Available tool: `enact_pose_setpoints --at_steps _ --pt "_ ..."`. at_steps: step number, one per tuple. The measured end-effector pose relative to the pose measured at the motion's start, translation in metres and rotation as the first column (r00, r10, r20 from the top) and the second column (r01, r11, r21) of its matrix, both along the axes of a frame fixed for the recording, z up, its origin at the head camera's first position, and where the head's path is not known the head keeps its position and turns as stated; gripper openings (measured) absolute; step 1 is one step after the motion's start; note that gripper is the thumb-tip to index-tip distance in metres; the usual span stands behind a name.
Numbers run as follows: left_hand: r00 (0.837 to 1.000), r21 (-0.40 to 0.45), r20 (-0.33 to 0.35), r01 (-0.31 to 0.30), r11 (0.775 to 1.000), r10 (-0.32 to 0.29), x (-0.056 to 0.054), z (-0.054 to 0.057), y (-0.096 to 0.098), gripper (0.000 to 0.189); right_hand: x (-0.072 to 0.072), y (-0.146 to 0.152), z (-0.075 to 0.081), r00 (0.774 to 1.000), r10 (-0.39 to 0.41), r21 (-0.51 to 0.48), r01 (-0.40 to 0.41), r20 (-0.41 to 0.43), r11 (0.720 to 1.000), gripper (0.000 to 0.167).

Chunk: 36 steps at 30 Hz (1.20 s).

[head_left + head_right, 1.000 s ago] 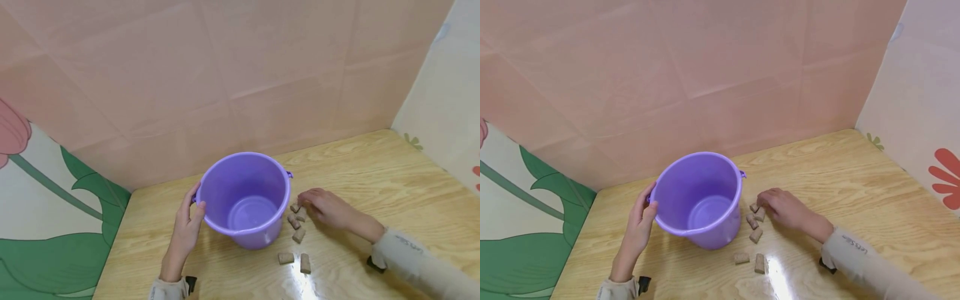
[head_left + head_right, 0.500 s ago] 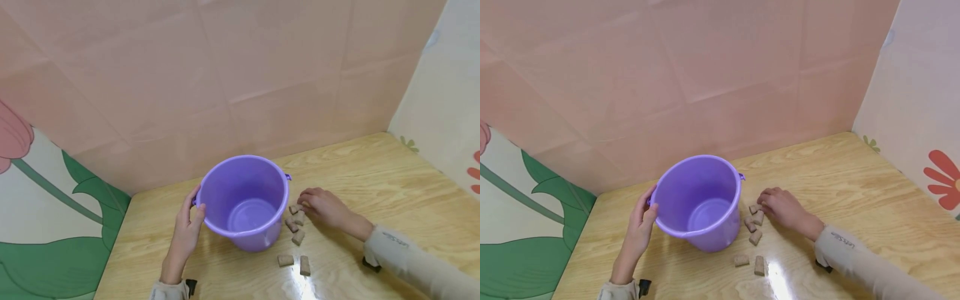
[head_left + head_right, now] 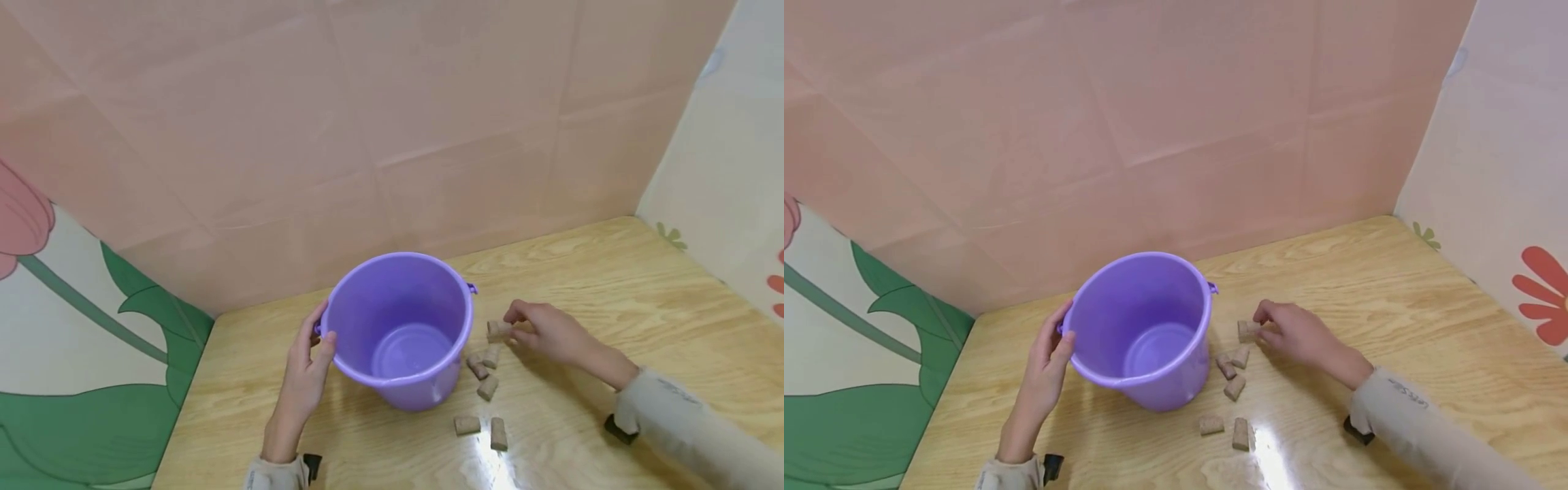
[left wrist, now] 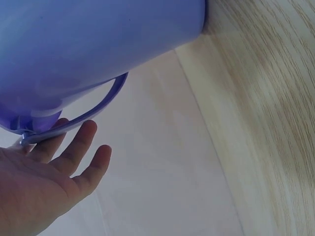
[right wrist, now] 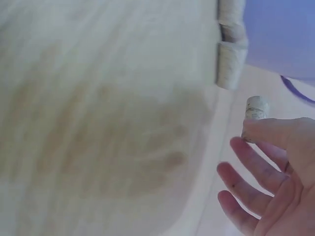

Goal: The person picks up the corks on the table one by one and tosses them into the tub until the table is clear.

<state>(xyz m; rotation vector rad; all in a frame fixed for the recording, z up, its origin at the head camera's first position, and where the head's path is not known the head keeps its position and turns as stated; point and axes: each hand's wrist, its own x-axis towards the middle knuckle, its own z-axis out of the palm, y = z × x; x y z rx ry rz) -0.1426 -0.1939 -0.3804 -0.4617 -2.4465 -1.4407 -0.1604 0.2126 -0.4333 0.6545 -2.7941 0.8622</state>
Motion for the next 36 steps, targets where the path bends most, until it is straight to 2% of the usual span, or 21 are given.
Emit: enact_pose_setpoints --at_steps 5,11,15,19,24,27,32,36 --pt "1.0 -0.005 -0.005 0.002 1.0 -0.002 0.0 0.001 0.0 0.051 0.001 0.003 0.015 0.998 -0.054 -0.055 0.053 -0.021 0.997 0.01" --pt "1.0 -0.013 -0.015 0.008 1.0 -0.008 -0.001 0.001 0.001 0.051 0.002 0.005 0.044 0.987 -0.107 -0.081 0.098 -0.121 0.992 0.011" --pt "1.0 -0.015 -0.016 0.008 1.0 -0.009 -0.001 0.001 0.002 0.051 0.005 0.005 0.062 0.964 -0.12 -0.118 0.094 -0.237 0.988 0.015" --pt "1.0 -0.011 -0.01 0.007 1.0 -0.007 -0.001 0.001 0.002 0.051 0.008 0.004 0.076 0.929 -0.134 -0.156 0.084 -0.346 0.984 0.021" --pt "1.0 -0.012 -0.011 0.005 1.0 -0.005 -0.001 0.001 0.003 0.051 0.013 -0.002 0.09 0.905 -0.161 -0.196 0.088 -0.394 0.977 0.024" --pt "1.0 -0.014 -0.019 0.001 1.0 -0.001 -0.002 0.001 0.002 0.051 0.015 -0.01 0.096 0.893 -0.128 -0.21 0.038 -0.432 0.977 0.026" --pt "1.0 -0.015 -0.019 -0.002 1.0 0.001 -0.002 0.001 0.001 0.05 0.017 -0.027 0.102 0.85 -0.017 -0.189 -0.097 -0.526 0.977 0.031" --pt "1.0 -0.012 -0.01 -0.002 1.0 0.002 -0.002 -0.001 0.002 0.05 0.018 -0.041 0.103 0.831 0.033 -0.168 -0.151 -0.556 0.974 0.028"
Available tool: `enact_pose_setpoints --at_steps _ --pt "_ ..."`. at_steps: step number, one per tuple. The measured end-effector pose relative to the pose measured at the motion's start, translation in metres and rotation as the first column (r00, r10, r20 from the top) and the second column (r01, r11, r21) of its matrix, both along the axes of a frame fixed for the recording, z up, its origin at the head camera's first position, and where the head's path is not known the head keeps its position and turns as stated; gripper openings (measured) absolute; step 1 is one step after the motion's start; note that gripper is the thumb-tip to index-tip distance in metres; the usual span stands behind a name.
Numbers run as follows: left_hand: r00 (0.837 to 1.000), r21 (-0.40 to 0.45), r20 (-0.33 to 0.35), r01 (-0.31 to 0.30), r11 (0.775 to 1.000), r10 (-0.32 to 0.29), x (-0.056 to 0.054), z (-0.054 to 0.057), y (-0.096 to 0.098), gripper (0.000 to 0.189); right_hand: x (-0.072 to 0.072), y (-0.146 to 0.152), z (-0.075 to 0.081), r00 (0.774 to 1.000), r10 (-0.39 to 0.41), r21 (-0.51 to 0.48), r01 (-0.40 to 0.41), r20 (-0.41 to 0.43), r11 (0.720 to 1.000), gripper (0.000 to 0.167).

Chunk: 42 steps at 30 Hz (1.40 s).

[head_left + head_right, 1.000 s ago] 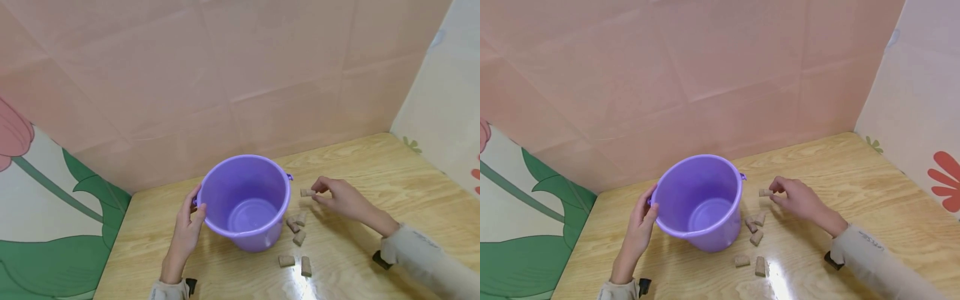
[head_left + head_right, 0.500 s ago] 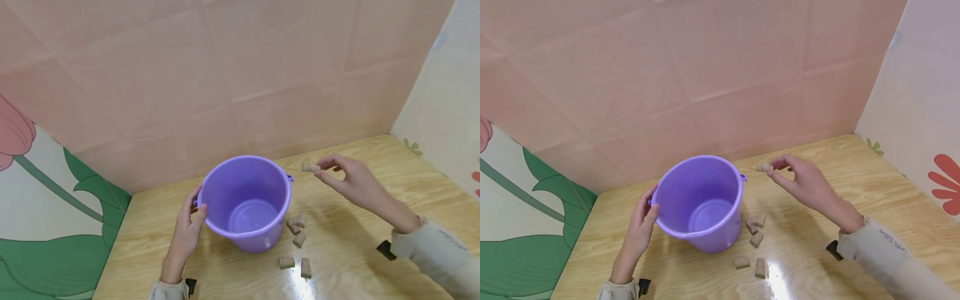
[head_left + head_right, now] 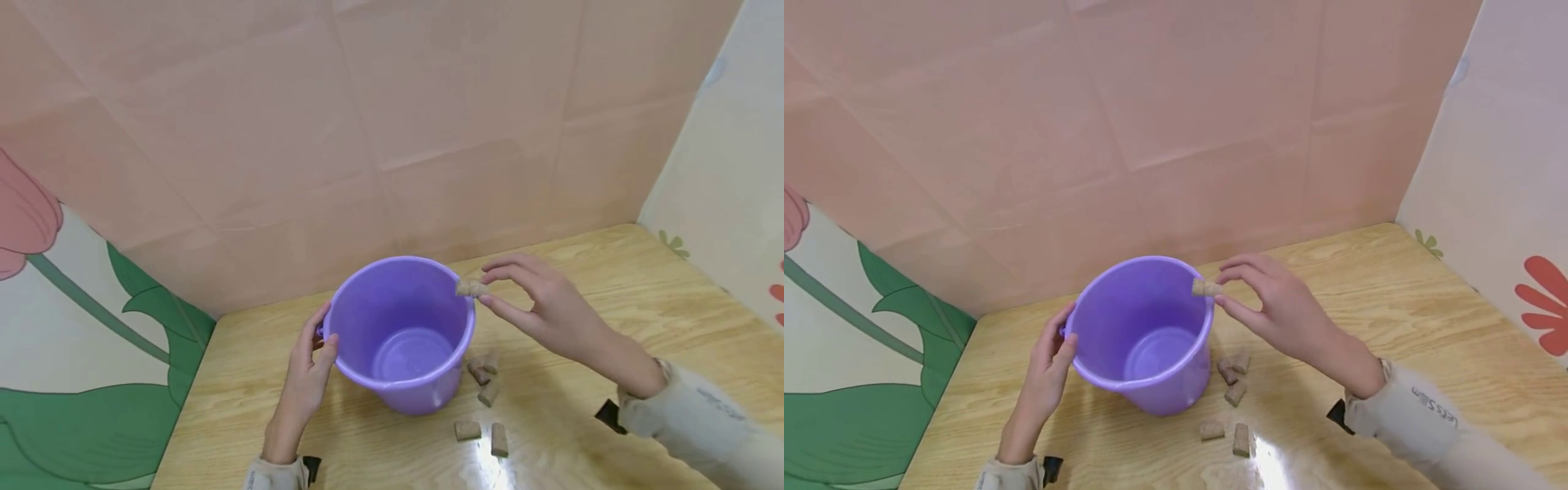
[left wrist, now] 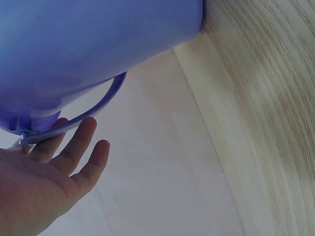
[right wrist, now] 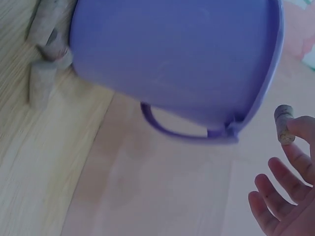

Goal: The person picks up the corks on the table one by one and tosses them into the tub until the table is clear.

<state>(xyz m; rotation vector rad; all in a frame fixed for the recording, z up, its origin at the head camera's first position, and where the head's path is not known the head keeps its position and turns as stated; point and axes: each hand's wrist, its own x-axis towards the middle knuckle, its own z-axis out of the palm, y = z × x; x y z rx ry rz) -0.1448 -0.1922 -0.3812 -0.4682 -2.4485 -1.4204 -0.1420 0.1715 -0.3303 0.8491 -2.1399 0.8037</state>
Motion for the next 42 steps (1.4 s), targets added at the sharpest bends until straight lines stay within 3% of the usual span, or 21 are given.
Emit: enact_pose_setpoints --at_steps 12,25,35,42 --pt "1.0 0.001 -0.02 0.009 1.0 -0.009 -0.006 -0.002 0.004 0.05 -0.011 -0.026 -0.001 0.999 0.034 0.051 -0.034 -0.004 0.998 0.022" --pt "1.0 0.011 0.006 0.015 1.0 -0.015 -0.008 -0.001 0.007 0.05 -0.018 -0.04 -0.012 1.0 -0.018 0.058 0.016 0.024 0.998 0.02" --pt "1.0 0.007 0.001 0.024 1.0 -0.024 -0.007 -0.001 0.007 0.05 -0.014 -0.041 -0.016 0.991 -0.064 0.026 0.062 0.116 0.998 0.024" --pt "1.0 0.01 -0.009 0.021 1.0 -0.021 -0.006 -0.001 0.007 0.051 -0.007 -0.026 -0.019 0.991 -0.083 -0.01 0.085 0.105 0.996 0.027"
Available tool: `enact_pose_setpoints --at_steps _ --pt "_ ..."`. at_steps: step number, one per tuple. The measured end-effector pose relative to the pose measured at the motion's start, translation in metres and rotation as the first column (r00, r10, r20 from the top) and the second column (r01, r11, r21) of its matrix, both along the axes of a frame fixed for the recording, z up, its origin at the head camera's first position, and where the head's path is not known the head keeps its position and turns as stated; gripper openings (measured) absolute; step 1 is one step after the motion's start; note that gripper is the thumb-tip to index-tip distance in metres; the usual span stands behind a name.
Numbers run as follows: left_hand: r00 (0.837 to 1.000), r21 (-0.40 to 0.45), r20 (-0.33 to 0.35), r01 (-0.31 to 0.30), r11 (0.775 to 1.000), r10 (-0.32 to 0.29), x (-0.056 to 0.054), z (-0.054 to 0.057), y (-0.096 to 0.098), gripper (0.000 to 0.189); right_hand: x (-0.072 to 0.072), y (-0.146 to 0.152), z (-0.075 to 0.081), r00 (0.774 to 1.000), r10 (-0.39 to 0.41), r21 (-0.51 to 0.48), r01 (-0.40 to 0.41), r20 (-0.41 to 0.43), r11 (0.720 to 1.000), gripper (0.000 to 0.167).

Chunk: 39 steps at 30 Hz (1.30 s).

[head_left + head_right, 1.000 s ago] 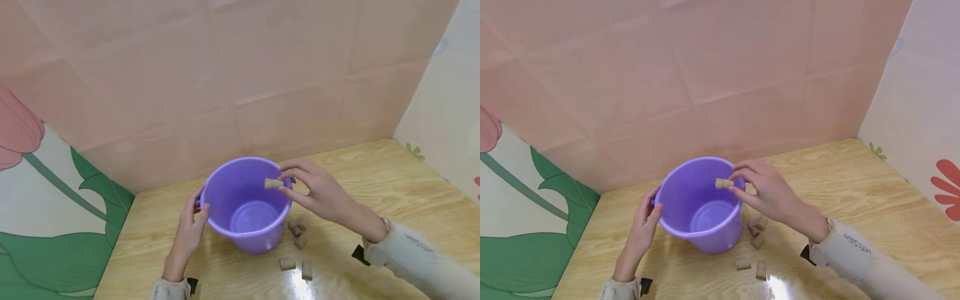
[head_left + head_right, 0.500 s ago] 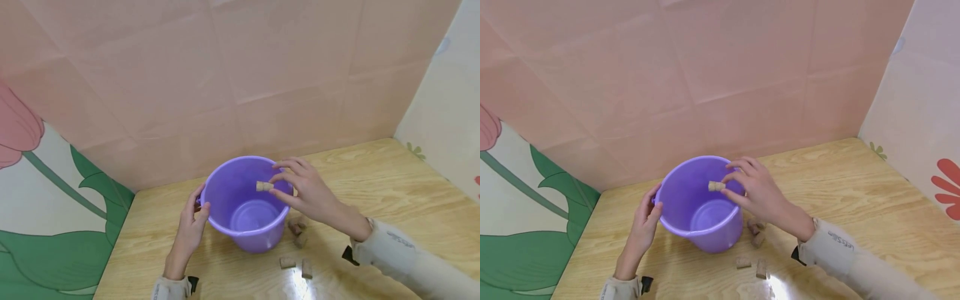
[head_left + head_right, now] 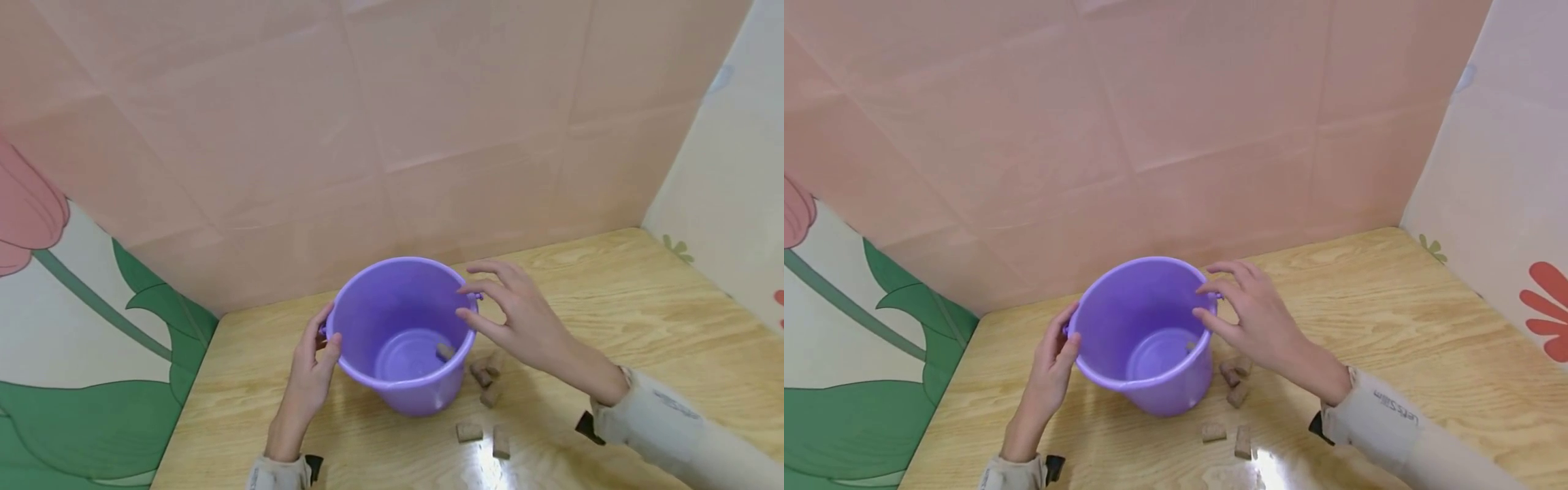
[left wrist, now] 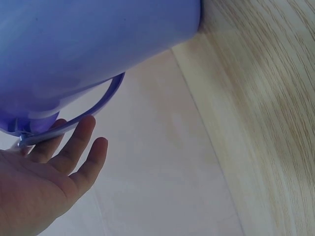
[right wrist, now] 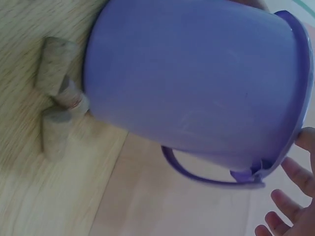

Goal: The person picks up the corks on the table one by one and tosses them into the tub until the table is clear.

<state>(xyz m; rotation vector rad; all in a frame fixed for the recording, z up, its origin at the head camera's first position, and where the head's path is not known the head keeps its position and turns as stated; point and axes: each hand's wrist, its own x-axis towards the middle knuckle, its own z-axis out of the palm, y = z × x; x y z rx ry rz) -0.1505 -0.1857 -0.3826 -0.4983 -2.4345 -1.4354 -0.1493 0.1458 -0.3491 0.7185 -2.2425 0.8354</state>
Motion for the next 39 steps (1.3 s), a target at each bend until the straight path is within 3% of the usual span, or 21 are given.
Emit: enact_pose_setpoints --at_steps 8,18,31,39 --pt "1.0 -0.008 -0.019 -0.01 1.0 0.01 -0.001 -0.002 0.0 0.05 0.011 0.021 -0.005 0.998 -0.055 0.016 0.054 0.012 0.998 0.042" --pt "1.0 -0.003 -0.018 -0.015 1.0 0.015 0.001 0.002 0.001 0.049 0.02 0.039 -0.017 0.992 -0.117 0.081 0.112 0.053 0.99 0.042" --pt "0.999 -0.016 -0.033 -0.013 1.0 0.013 0.001 0.0 0.0 0.05 0.031 0.041 -0.063 0.971 -0.189 0.221 0.154 0.149 0.963 0.04" --pt "1.0 -0.017 -0.011 -0.009 1.0 0.009 0.002 0.0 0.0 0.05 0.032 0.035 -0.077 0.956 -0.233 0.309 0.171 0.176 0.936 0.042"
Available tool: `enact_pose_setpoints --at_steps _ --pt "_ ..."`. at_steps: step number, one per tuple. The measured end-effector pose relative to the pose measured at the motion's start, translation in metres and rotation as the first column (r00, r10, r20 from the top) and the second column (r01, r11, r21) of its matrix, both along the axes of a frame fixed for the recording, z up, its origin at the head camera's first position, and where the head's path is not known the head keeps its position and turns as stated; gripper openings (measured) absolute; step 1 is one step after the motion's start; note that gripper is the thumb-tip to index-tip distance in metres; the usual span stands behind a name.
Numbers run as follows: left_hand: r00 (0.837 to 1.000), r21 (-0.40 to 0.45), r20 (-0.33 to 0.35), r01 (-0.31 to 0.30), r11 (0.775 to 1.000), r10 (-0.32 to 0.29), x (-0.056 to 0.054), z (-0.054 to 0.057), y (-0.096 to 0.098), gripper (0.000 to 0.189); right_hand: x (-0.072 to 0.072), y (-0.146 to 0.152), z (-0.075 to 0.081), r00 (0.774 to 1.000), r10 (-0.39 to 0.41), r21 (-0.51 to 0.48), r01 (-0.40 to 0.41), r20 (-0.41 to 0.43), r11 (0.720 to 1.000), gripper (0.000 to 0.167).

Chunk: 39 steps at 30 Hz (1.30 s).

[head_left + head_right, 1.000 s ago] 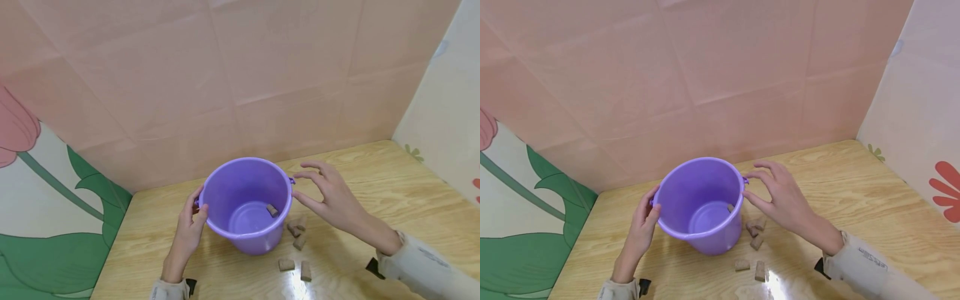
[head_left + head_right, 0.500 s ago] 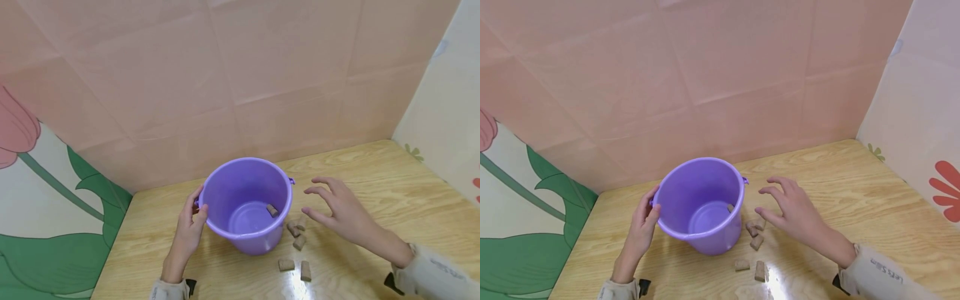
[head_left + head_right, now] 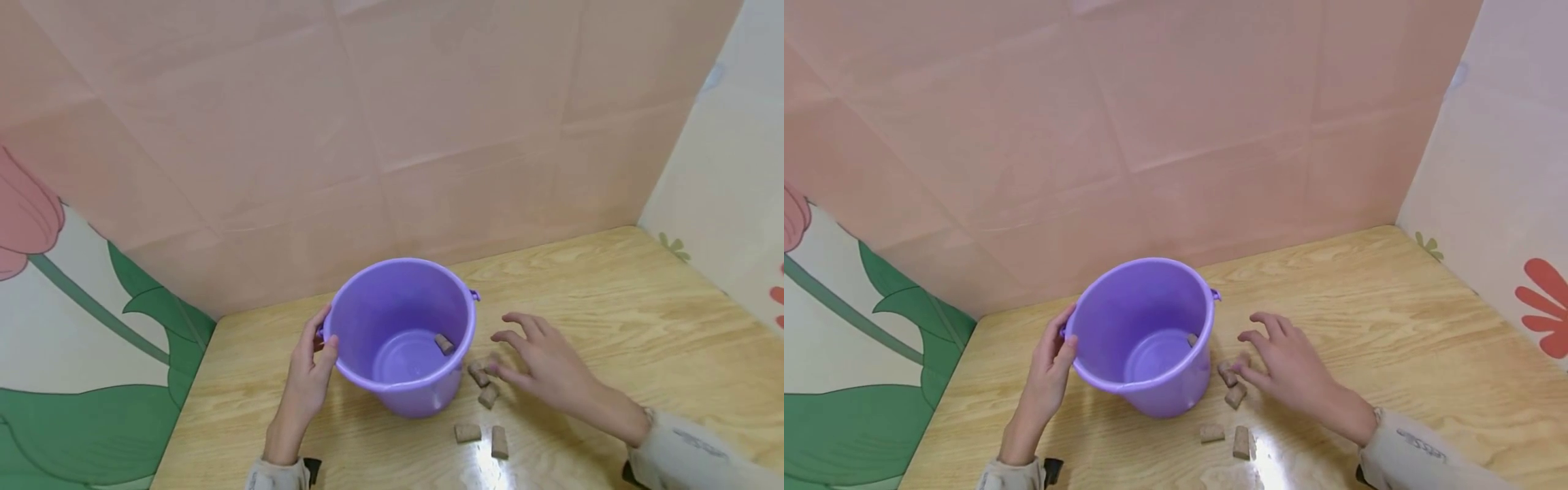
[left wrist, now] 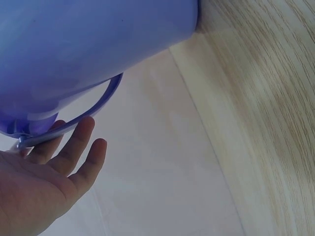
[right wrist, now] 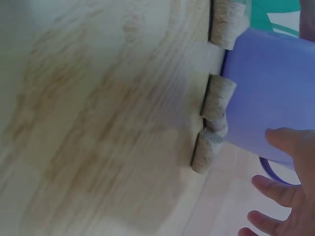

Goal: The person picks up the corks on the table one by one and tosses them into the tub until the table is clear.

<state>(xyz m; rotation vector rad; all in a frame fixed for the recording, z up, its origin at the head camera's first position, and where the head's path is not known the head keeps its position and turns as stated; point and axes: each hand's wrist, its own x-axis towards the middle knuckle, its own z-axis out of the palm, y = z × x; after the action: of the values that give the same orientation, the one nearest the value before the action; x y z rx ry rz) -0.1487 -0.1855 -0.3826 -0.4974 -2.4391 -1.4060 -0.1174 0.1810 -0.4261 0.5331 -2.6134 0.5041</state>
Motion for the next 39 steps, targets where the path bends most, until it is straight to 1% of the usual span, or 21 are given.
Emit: enact_pose_setpoints --at_steps 6,14,21,27,30,33,39 --pt "1.0 0.004 -0.005 0.004 1.0 -0.004 -0.001 0.0 0.0 0.051 -0.001 -0.003 -0.007 1.0 0.002 0.043 -0.002 0.014 0.999 0.042" --pt "1.0 0.008 -0.017 0.007 1.0 -0.007 -0.002 0.001 0.002 0.05 -0.003 -0.003 -0.015 0.999 -0.001 0.063 -0.002 0.051 0.998 0.042" --pt "1.0 0.014 -0.012 0.006 1.0 -0.006 -0.002 0.002 0.004 0.05 -0.006 0.002 -0.02 0.995 -0.008 0.07 0.0 0.103 0.998 0.043" --pt "1.0 0.013 -0.007 0.007 1.0 -0.007 -0.002 0.003 0.004 0.049 -0.007 0.006 -0.024 0.988 -0.018 0.073 0.007 0.155 0.997 0.039" --pt "1.0 0.012 -0.014 0.006 1.0 -0.006 -0.002 0.002 0.004 0.05 -0.007 0.007 -0.023 0.985 -0.021 0.068 0.01 0.169 0.998 0.037" --pt "1.0 0.009 -0.024 0.005 1.0 -0.005 -0.002 0.002 0.003 0.05 -0.008 0.009 -0.019 0.985 -0.03 0.064 0.019 0.17 0.998 0.037" --pt "0.999 0.006 -0.035 0.009 1.0 -0.009 -0.003 0.002 0.003 0.051 -0.013 0.013 -0.008 0.989 -0.045 0.063 0.036 0.141 0.997 0.04"
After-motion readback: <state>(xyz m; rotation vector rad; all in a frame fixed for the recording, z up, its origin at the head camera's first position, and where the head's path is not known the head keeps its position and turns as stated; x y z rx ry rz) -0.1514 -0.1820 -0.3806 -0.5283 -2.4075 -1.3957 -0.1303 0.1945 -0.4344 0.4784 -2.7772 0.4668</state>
